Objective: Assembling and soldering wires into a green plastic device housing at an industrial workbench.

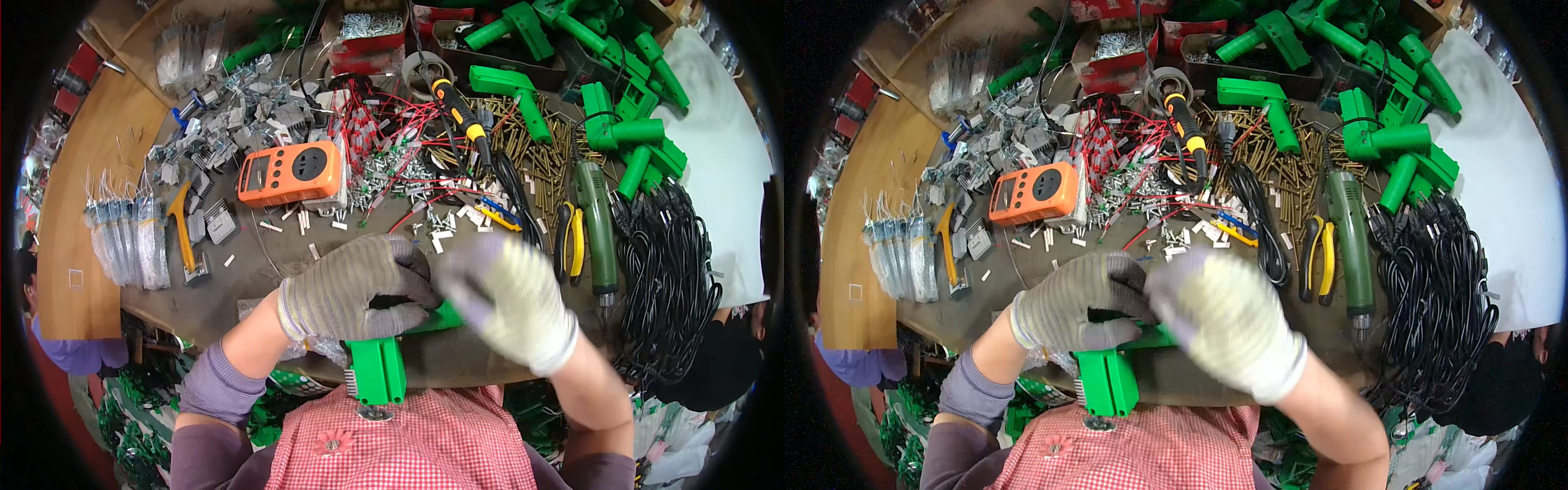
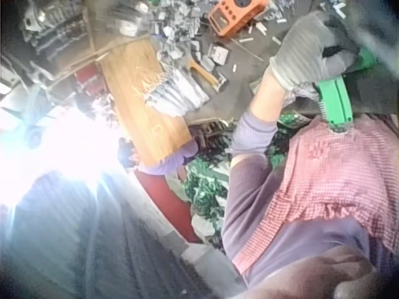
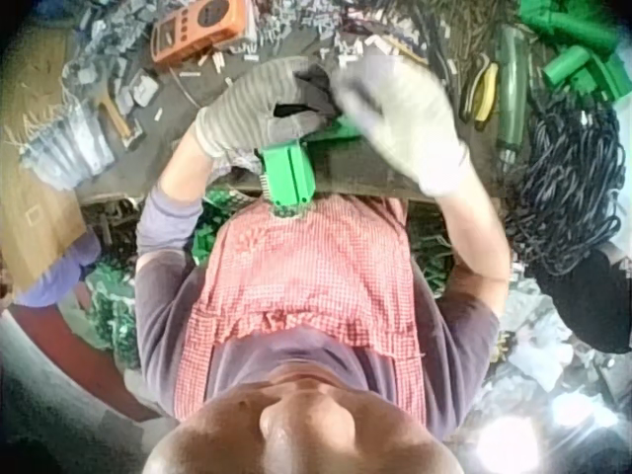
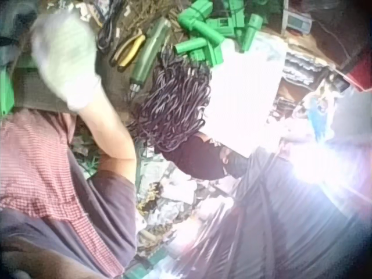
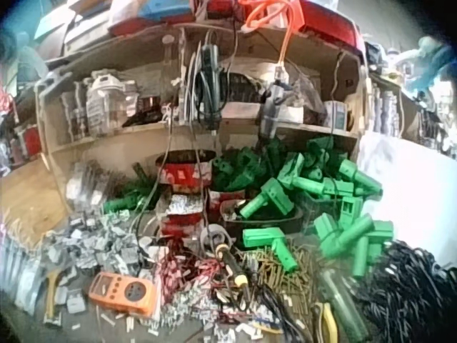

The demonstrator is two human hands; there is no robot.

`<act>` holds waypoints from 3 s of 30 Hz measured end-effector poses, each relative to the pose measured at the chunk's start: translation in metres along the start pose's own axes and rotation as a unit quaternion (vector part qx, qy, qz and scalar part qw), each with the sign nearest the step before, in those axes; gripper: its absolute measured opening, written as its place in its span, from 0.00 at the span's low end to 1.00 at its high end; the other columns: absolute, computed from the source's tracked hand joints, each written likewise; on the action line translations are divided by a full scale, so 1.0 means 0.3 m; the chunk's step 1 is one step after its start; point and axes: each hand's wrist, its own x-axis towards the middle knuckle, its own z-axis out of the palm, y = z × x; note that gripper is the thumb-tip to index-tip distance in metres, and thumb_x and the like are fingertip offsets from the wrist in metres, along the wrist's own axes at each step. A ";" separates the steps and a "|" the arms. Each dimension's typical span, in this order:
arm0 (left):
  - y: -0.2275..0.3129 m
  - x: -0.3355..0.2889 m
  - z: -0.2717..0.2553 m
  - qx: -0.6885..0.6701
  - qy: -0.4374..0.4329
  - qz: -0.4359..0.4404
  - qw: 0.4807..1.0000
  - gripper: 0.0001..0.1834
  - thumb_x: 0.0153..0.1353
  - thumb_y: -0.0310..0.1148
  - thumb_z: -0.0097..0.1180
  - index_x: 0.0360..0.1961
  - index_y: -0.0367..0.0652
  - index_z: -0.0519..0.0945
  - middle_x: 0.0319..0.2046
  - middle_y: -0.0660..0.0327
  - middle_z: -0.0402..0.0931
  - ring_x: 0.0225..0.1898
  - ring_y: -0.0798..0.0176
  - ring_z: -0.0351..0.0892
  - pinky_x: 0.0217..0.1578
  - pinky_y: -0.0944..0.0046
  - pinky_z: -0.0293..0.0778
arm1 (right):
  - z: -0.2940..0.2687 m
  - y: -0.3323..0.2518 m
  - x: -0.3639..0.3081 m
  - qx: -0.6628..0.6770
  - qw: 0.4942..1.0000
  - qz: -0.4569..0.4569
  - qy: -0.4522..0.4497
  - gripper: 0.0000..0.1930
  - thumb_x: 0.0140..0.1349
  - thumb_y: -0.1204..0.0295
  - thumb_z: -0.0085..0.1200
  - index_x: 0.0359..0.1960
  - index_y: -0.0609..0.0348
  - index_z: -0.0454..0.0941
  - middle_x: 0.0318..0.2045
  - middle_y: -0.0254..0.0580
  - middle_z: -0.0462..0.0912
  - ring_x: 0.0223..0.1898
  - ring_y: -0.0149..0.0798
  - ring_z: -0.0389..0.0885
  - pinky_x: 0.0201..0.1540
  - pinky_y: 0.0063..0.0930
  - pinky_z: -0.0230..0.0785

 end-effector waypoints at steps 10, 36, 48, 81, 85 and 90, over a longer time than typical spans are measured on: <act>0.008 -0.050 -0.048 0.137 0.112 -0.046 0.983 0.06 0.54 0.32 0.64 0.31 0.42 0.83 0.31 0.55 0.81 0.35 0.50 0.80 0.37 0.53 0.75 | 0.151 0.148 0.197 -0.220 0.961 0.035 -0.165 0.10 0.54 0.73 0.59 0.39 0.57 0.77 0.32 0.49 0.81 0.37 0.54 0.81 0.42 0.46 0.74; 0.006 -0.085 -0.147 0.157 -0.005 -0.025 0.987 0.14 0.56 0.29 0.62 0.45 0.49 0.84 0.33 0.60 0.82 0.36 0.53 0.82 0.37 0.56 0.77 | 0.002 -0.024 -0.117 0.164 0.978 0.065 0.109 0.16 0.47 0.85 0.61 0.39 0.56 0.80 0.30 0.38 0.81 0.25 0.33 0.76 0.30 0.25 0.71; 0.084 -0.116 -0.109 0.329 -0.065 0.020 0.942 0.24 0.54 0.33 0.59 0.55 0.52 0.80 0.32 0.61 0.82 0.31 0.54 0.83 0.32 0.54 0.77 | -0.021 -0.061 -0.120 -0.128 0.990 -0.026 -0.045 0.18 0.49 0.72 0.58 0.45 0.59 0.80 0.33 0.42 0.80 0.31 0.45 0.80 0.30 0.37 0.75; -0.112 0.123 -0.035 0.522 -0.049 -0.097 0.846 0.08 0.50 0.35 0.63 0.29 0.42 0.83 0.29 0.56 0.80 0.35 0.52 0.84 0.36 0.55 0.80 | -0.018 0.098 -0.018 0.004 0.997 0.073 0.021 0.15 0.54 0.81 0.57 0.43 0.51 0.85 0.32 0.43 0.80 0.38 0.50 0.80 0.42 0.42 0.74; -0.030 0.040 -0.060 0.335 0.061 -0.087 0.936 0.06 0.51 0.32 0.62 0.28 0.42 0.80 0.30 0.56 0.80 0.37 0.54 0.82 0.39 0.54 0.77 | 0.005 0.215 0.077 -0.122 0.981 -0.123 -0.081 0.09 0.54 0.74 0.57 0.37 0.50 0.83 0.32 0.41 0.80 0.38 0.47 0.81 0.42 0.40 0.74; 0.179 -0.166 -0.066 0.084 0.091 -0.159 0.980 0.06 0.52 0.33 0.64 0.32 0.45 0.83 0.33 0.61 0.83 0.35 0.55 0.81 0.39 0.56 0.76 | 0.006 0.193 0.118 -0.238 0.929 -0.182 -0.216 0.04 0.57 0.67 0.55 0.31 0.50 0.79 0.30 0.39 0.80 0.38 0.44 0.81 0.40 0.39 0.75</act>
